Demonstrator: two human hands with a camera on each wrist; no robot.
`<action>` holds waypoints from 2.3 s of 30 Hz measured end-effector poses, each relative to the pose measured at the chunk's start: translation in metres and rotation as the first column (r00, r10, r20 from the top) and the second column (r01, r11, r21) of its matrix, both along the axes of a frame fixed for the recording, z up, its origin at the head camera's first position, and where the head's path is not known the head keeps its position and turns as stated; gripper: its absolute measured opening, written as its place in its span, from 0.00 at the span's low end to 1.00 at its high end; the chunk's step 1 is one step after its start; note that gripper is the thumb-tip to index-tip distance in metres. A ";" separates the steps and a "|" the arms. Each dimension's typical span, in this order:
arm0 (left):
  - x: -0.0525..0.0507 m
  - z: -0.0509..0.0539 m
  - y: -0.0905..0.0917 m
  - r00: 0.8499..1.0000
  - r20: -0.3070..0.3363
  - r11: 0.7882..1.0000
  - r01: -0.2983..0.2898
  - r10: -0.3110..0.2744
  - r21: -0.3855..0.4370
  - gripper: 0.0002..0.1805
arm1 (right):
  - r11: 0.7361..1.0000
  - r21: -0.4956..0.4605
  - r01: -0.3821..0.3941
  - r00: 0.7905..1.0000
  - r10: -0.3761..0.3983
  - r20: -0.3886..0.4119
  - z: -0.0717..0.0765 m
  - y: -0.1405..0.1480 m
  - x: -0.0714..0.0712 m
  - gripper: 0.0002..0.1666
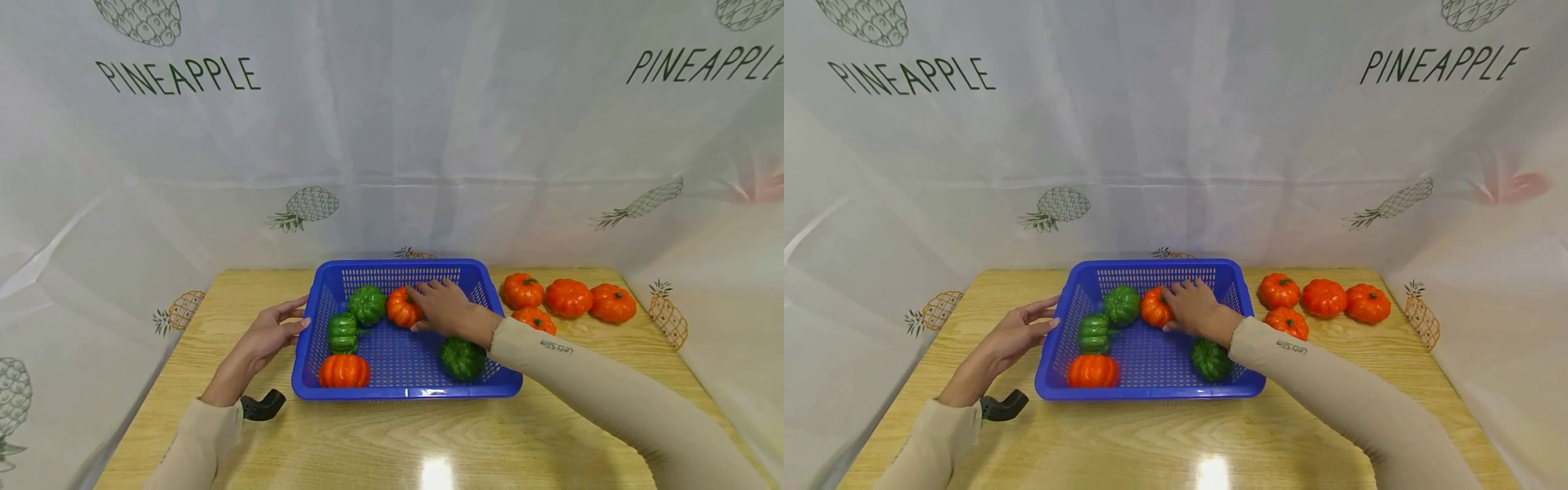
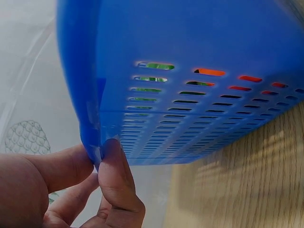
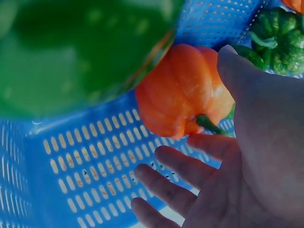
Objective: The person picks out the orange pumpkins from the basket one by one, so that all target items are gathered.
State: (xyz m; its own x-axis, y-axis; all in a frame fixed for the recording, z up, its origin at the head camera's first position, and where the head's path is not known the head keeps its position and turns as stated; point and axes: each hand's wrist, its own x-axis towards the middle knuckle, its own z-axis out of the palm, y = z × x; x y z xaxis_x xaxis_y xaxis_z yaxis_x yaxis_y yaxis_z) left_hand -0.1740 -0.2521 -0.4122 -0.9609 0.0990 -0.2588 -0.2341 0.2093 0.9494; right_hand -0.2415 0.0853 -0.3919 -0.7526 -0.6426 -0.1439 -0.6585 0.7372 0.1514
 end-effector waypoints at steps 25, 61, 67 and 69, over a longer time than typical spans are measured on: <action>-0.002 0.004 0.000 1.000 -0.001 1.000 0.015 -0.015 0.002 0.34 | 0.996 0.013 -0.093 0.978 0.089 0.189 -0.004 -0.004 -0.016 0.53; -0.001 0.002 -0.002 1.000 0.002 1.000 0.009 -0.009 -0.006 0.35 | 0.959 -0.037 -0.280 0.913 0.254 -0.319 0.045 0.058 0.035 0.53; -0.001 0.002 -0.002 1.000 -0.001 1.000 0.014 -0.014 -0.007 0.36 | 0.965 -0.111 -0.236 0.926 0.188 -0.327 0.045 0.087 0.050 0.52; 0.000 0.002 -0.002 1.000 -0.002 1.000 0.016 -0.016 -0.009 0.36 | 0.965 -0.136 -0.225 0.926 0.169 -0.338 0.047 0.097 0.054 0.52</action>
State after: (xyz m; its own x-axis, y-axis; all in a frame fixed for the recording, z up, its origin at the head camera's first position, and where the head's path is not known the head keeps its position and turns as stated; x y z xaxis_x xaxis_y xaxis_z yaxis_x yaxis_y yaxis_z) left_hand -0.1742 -0.2545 -0.4104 -0.9597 0.1116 -0.2578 -0.2288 0.2217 0.9479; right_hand -0.1875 0.1819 -0.3450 -0.5957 -0.7761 0.2071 -0.7300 0.6306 0.2635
